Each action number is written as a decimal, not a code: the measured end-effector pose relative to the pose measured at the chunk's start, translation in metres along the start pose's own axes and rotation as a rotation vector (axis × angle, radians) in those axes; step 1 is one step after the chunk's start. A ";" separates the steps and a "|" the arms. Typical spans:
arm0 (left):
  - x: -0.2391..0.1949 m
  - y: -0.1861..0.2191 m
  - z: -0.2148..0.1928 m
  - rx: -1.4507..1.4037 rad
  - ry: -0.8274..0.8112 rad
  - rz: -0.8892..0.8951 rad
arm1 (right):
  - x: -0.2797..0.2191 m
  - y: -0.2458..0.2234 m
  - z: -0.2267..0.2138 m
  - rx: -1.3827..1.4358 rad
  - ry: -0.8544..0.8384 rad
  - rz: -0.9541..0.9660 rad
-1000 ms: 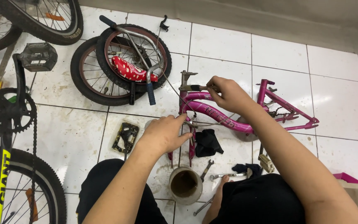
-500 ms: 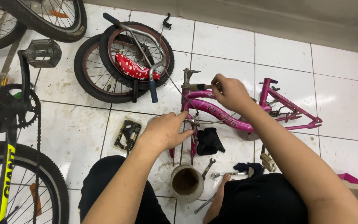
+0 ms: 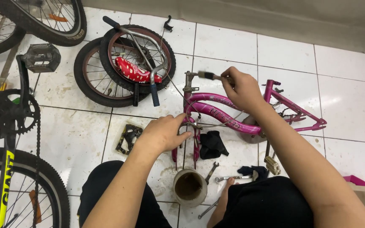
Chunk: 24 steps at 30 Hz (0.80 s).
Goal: The person cleans the front fork and head tube area of a pink bicycle frame using a brush and a dark liquid from a container. They scrub the metal parts and then wipe them with a black cloth.
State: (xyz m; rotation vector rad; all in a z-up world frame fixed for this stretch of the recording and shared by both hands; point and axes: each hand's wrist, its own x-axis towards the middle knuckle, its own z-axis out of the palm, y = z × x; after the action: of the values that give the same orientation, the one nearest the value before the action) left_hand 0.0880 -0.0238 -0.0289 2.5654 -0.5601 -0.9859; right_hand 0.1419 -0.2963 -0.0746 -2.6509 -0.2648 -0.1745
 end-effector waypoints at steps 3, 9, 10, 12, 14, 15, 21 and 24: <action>0.003 -0.001 0.001 0.026 0.009 -0.003 | 0.003 0.002 0.014 0.148 0.019 -0.013; 0.001 0.003 0.001 -0.002 -0.001 0.010 | 0.006 0.025 0.028 -0.141 0.036 -0.048; 0.001 0.003 0.001 -0.002 -0.001 0.012 | 0.006 0.021 0.025 -0.142 0.036 -0.047; 0.000 0.004 0.000 0.016 -0.011 0.004 | 0.006 0.013 0.020 -0.015 0.071 -0.080; 0.000 0.003 0.001 0.016 -0.012 -0.001 | 0.002 0.008 0.025 -0.013 -0.002 -0.110; 0.000 0.002 0.000 0.016 -0.010 -0.009 | 0.001 0.005 0.027 -0.010 -0.075 -0.144; -0.004 0.000 -0.001 0.001 -0.010 -0.008 | -0.009 -0.032 0.010 0.097 -0.215 -0.158; 0.000 -0.004 0.001 0.002 0.001 -0.015 | -0.002 0.003 0.031 -0.166 -0.183 -0.200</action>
State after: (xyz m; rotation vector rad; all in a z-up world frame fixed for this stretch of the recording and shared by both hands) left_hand 0.0879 -0.0203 -0.0315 2.5753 -0.5424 -0.9892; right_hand 0.1425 -0.2845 -0.1035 -2.8050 -0.6004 -0.0180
